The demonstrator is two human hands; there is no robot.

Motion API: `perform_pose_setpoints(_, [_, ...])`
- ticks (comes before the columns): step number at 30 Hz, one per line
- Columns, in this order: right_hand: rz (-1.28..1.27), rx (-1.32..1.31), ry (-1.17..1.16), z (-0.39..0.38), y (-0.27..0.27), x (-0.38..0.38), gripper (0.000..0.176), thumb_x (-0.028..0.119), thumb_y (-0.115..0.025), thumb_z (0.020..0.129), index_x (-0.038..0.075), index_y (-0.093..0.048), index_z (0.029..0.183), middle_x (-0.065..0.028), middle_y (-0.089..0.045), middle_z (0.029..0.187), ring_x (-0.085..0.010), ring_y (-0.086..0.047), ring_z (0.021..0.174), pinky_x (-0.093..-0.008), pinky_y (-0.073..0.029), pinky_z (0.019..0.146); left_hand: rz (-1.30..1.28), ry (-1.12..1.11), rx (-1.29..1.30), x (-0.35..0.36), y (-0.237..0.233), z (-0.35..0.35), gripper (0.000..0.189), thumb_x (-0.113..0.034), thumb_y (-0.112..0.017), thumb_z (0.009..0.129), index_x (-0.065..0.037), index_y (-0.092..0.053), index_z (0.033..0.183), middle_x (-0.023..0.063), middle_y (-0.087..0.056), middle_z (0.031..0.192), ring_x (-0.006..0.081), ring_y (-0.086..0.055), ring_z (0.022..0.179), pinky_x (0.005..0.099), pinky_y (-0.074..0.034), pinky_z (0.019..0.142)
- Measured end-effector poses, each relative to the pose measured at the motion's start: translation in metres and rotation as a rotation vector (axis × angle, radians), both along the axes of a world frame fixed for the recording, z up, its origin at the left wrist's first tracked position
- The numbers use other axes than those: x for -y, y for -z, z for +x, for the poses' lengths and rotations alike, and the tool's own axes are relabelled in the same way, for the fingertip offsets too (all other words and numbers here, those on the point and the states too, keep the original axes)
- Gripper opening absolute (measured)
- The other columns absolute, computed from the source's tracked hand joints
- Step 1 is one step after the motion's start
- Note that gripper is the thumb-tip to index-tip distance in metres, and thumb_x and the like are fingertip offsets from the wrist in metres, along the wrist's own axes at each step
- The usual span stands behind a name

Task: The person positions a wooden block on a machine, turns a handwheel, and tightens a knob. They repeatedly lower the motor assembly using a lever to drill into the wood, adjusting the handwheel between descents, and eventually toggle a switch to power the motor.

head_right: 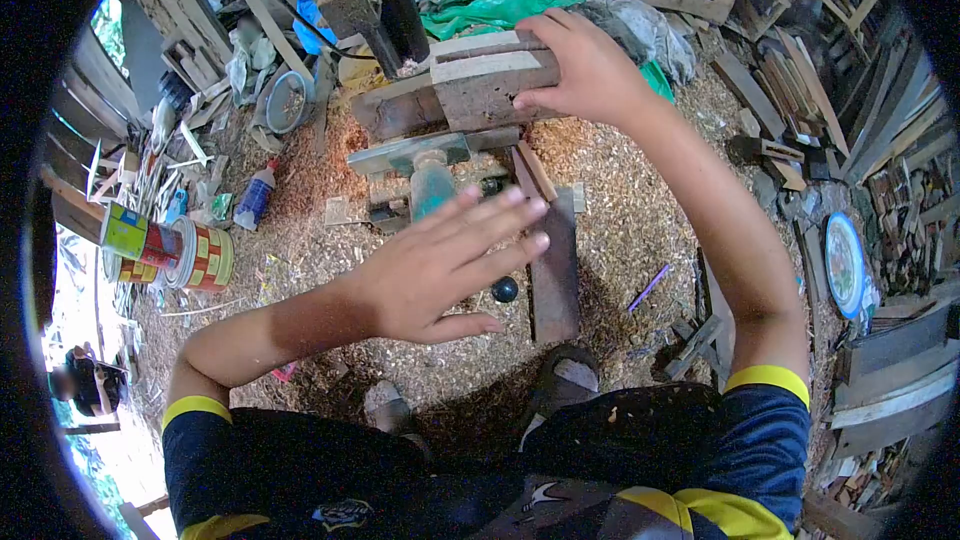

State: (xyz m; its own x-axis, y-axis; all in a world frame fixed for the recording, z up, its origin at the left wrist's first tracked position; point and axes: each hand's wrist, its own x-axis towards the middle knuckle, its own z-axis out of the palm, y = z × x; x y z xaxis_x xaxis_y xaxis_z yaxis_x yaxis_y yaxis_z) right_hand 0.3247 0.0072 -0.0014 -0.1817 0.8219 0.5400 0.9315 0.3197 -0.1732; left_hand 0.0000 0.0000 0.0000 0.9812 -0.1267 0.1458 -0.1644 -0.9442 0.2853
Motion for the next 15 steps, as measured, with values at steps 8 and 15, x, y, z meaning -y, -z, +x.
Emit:
perform_pose_setpoints(8, [-0.033, -0.026, 0.008, -0.005, -0.003, 0.002, 0.080, 0.034, -0.097, 0.067, 0.004, -0.063, 0.133, -0.0164, -0.065, 0.123, -0.0404, -0.064, 0.119, -0.0472, -0.053, 0.102, -0.086, -0.360, 0.127, 0.009, 0.031, -0.060, 0.087, -0.048, -0.056, 0.105, 0.013, -0.029, 0.161, 0.0336, -0.027, 0.170, 0.0455, -0.025, 0.160, 0.0567, -0.022, 0.130])
perform_pose_setpoints(15, [-0.025, -0.025, -0.010, -0.001, -0.002, -0.001, 0.080, 0.034, -0.097, 0.067, 0.004, -0.062, 0.133, -0.0168, -0.065, 0.125, -0.0401, -0.063, 0.120, -0.0470, -0.052, 0.104, -0.015, -0.210, 0.152, -0.006, -0.006, -0.058, 0.090, -0.048, -0.059, 0.104, 0.008, -0.023, 0.165, 0.0310, -0.023, 0.172, 0.0454, -0.027, 0.160, 0.0572, -0.023, 0.130])
